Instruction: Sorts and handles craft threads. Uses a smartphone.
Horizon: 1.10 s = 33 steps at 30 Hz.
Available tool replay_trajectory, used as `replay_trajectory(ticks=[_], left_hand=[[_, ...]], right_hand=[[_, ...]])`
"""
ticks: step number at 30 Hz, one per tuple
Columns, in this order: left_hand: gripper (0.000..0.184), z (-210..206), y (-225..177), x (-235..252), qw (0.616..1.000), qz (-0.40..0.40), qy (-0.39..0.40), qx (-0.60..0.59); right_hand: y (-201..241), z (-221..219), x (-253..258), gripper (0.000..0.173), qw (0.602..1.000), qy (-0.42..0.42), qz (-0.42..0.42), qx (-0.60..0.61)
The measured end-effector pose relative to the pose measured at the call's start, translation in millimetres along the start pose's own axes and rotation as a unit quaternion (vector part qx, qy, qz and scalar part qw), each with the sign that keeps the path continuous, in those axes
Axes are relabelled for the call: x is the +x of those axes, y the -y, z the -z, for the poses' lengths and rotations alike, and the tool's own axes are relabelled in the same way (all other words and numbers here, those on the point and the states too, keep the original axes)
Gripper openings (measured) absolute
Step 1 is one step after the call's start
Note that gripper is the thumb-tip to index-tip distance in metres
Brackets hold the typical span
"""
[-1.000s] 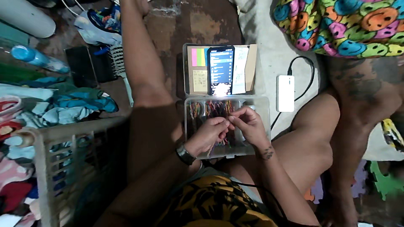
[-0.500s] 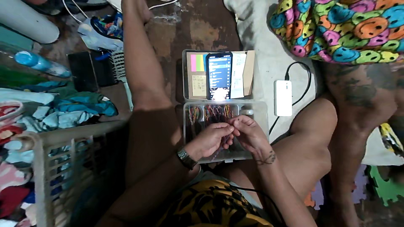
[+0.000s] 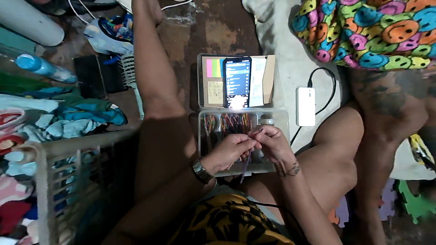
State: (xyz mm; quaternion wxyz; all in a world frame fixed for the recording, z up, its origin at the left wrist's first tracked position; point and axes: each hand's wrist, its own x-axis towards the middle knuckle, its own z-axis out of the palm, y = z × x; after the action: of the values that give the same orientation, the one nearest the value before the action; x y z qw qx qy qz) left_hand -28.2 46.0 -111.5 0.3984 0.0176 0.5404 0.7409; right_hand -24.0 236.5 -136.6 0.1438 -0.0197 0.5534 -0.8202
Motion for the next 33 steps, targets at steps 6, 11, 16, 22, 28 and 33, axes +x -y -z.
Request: replay_trajectory(ticks=[6,11,16,22,28,33], left_hand=[[0.023,-2,4,0,0.986,-0.041,-0.033,0.160],[0.019,3,2,-1,0.999,0.021,-0.026,0.026],[0.023,-2,4,-1,0.975,-0.038,-0.050,0.214],[0.019,0,3,-1,0.996,0.044,-0.053,0.054],[0.023,-5,4,1,0.983,0.016,-0.034,0.180],[0.023,-5,4,-1,0.987,0.043,-0.047,0.145]], right_hand=[[-5,-13,4,0.016,0.991,-0.079,-0.026,0.103],[3,1,-1,0.008,0.997,0.018,-0.065,-0.024],[-5,-13,2,0.018,0.993,-0.095,-0.050,0.050],[2,0,-2,0.019,0.997,0.015,-0.074,0.016],[-1,-16,1,0.022,0.983,-0.176,-0.035,0.043],[-3,-10,-1,0.026,0.989,-0.119,-0.082,0.029]])
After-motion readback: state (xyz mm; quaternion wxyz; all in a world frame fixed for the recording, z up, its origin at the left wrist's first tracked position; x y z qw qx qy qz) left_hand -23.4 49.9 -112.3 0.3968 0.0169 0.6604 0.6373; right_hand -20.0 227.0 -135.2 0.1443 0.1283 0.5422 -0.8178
